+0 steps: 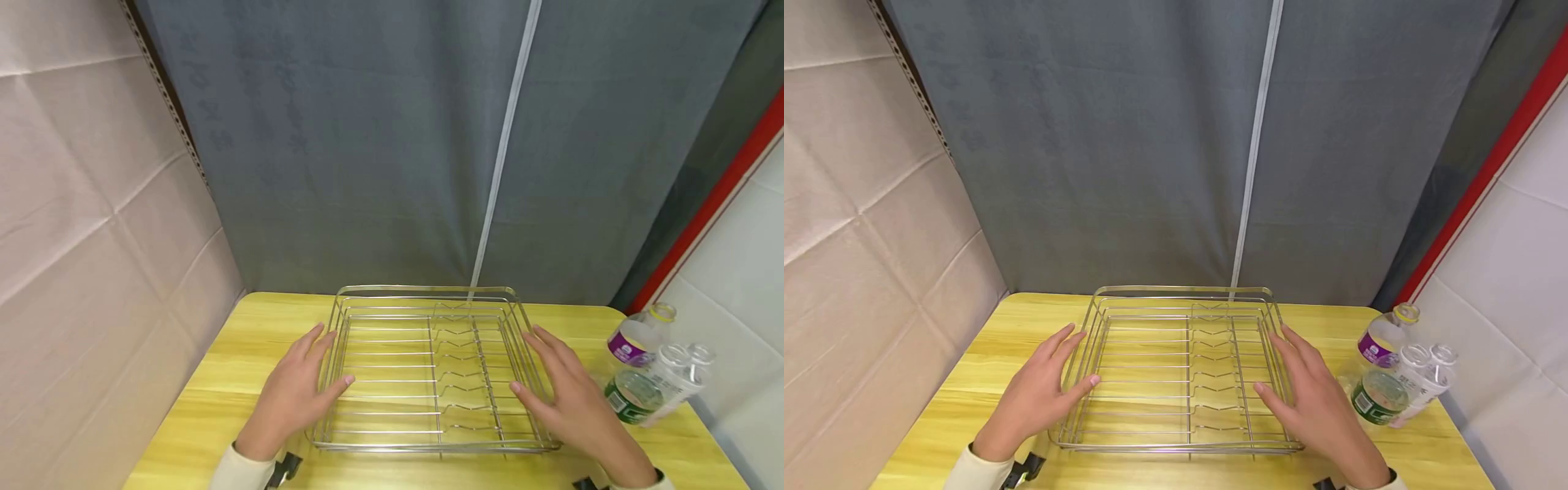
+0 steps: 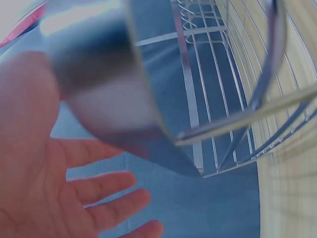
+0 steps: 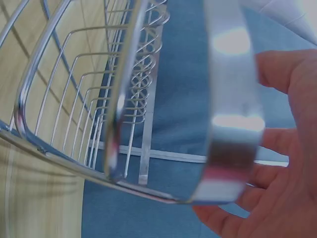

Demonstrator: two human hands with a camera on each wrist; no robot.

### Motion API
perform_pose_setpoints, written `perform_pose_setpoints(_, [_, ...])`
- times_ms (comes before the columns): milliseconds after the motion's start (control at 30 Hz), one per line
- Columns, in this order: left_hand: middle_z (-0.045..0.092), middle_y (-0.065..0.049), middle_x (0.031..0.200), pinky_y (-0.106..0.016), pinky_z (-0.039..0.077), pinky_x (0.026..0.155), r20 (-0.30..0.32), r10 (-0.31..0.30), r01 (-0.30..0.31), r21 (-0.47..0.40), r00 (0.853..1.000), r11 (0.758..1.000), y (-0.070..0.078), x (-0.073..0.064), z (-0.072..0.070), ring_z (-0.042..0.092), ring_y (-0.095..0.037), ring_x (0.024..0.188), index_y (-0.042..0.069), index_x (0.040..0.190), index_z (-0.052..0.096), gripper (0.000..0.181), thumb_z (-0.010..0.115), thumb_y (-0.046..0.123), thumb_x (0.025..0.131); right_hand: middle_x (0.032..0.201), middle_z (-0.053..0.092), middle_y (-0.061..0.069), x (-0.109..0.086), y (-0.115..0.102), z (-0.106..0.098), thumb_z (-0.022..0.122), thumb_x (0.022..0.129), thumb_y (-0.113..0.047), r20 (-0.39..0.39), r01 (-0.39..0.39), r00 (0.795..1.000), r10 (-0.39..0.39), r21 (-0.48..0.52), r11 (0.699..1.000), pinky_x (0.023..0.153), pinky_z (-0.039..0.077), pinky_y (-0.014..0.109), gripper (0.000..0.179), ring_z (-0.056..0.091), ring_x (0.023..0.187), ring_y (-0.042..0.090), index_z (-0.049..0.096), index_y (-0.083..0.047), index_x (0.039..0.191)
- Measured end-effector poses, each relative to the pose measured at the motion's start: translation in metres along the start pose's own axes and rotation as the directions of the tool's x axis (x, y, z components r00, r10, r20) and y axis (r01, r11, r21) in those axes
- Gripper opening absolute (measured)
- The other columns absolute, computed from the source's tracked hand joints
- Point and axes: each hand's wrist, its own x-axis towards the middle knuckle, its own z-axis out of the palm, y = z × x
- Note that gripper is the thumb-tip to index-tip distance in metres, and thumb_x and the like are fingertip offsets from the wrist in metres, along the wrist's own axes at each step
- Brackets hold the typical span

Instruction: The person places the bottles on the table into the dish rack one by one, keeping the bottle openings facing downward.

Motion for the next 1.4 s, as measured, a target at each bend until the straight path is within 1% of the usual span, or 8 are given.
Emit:
perform_pose_setpoints(267, [0.043,-0.014,0.167,-0.067,0.053,0.106,-0.002,-0.063,0.063,-0.077,0.998,0.995,0.003,-0.009,-0.004,0.049,-0.042,0.147,0.015,0.157,0.051,0.076,0.073,0.056,0.096,0.16,0.047,0.019,-0.01,-0.01,-0.011,0.089,0.086,-0.026,-0.077,-0.032,0.996,0.037,0.068,0.997,0.096,0.05,0.072,0.084,0.051,0.138,0.047,0.048,-0.015,0.158])
perform_pose_setpoints(367, [0.044,-0.014,0.166,-0.067,0.052,0.107,0.001,-0.079,0.079,-0.095,0.997,0.992,0.003,-0.012,-0.004,0.05,-0.042,0.146,0.015,0.156,0.051,0.075,0.073,0.056,0.096,0.156,0.051,0.018,-0.015,-0.012,-0.014,0.091,0.082,-0.021,-0.139,-0.025,0.99,0.036,0.083,0.996,0.116,0.049,0.041,0.085,0.054,0.134,0.038,0.05,-0.015,0.156])
perform_pose_setpoints(500, [0.05,-0.016,0.161,-0.066,0.051,0.109,-0.005,-0.107,0.105,-0.13,0.994,0.986,0.001,-0.015,-0.001,0.053,-0.042,0.143,0.011,0.153,0.054,0.073,0.074,0.052,0.096,0.148,0.058,0.02,-0.022,-0.009,-0.016,0.093,0.073,-0.006,-0.246,0.029,0.969,-0.003,0.103,0.994,0.107,0.029,-0.004,0.085,0.051,0.135,0.004,0.056,-0.006,0.15])
perform_pose_setpoints(600, [0.055,-0.016,0.156,-0.065,0.05,0.11,0.0,-0.145,0.143,-0.178,0.989,0.974,-0.001,-0.016,0.001,0.056,-0.042,0.14,0.009,0.151,0.056,0.069,0.075,0.048,0.097,0.142,0.06,0.024,-0.027,-0.008,-0.018,0.091,0.068,0.003,-0.299,0.051,0.954,-0.01,0.13,0.99,0.102,0.037,-0.004,0.085,0.043,0.133,-0.014,0.057,0.0,0.147])
perform_pose_setpoints(833, [0.058,-0.015,0.153,-0.064,0.053,0.106,0.048,-0.218,0.223,-0.248,0.975,0.943,-0.006,-0.019,0.002,0.06,-0.041,0.135,0.014,0.152,0.056,0.067,0.07,0.053,0.1,0.139,0.06,0.025,-0.042,-0.011,-0.026,0.09,0.066,0.008,-0.38,-0.027,0.921,0.083,0.15,0.988,0.1,0.038,-0.005,0.087,0.045,0.124,-0.023,0.057,0.003,0.146])
perform_pose_setpoints(967, [0.059,-0.014,0.151,-0.054,0.062,0.097,0.101,-0.263,0.282,-0.341,0.959,0.897,-0.008,-0.021,0.004,0.062,-0.039,0.132,0.015,0.153,0.055,0.067,0.071,0.053,0.099,0.14,0.061,0.019,-0.047,-0.014,-0.031,0.091,0.064,0.01,-0.424,-0.086,0.894,0.144,0.154,0.984,0.097,0.039,-0.006,0.087,0.048,0.119,-0.024,0.06,0.001,0.144])
perform_pose_setpoints(1200, [0.059,-0.012,0.151,-0.054,0.063,0.095,0.159,-0.297,0.337,-0.45,0.942,0.827,-0.014,-0.025,0.005,0.065,-0.042,0.129,0.016,0.154,0.053,0.058,0.073,0.031,0.101,0.14,0.063,0.001,-0.056,-0.011,-0.036,0.088,0.07,0.005,-0.542,-0.086,0.821,0.179,0.193,0.978,0.093,0.043,-0.004,0.071,0.054,0.116,-0.02,0.066,0.004,0.137])
perform_pose_setpoints(1400, [0.063,-0.012,0.147,-0.054,0.063,0.095,0.206,-0.317,0.378,-0.499,0.926,0.779,-0.016,-0.026,0.004,0.069,-0.034,0.124,0.019,0.152,0.054,0.054,0.072,0.018,0.102,0.134,0.069,0.004,-0.054,-0.012,-0.038,0.083,0.086,-0.014,-0.703,0.074,0.697,0.14,0.265,0.961,0.092,0.049,0.0,0.052,0.062,0.119,-0.005,0.066,0.019,0.124])
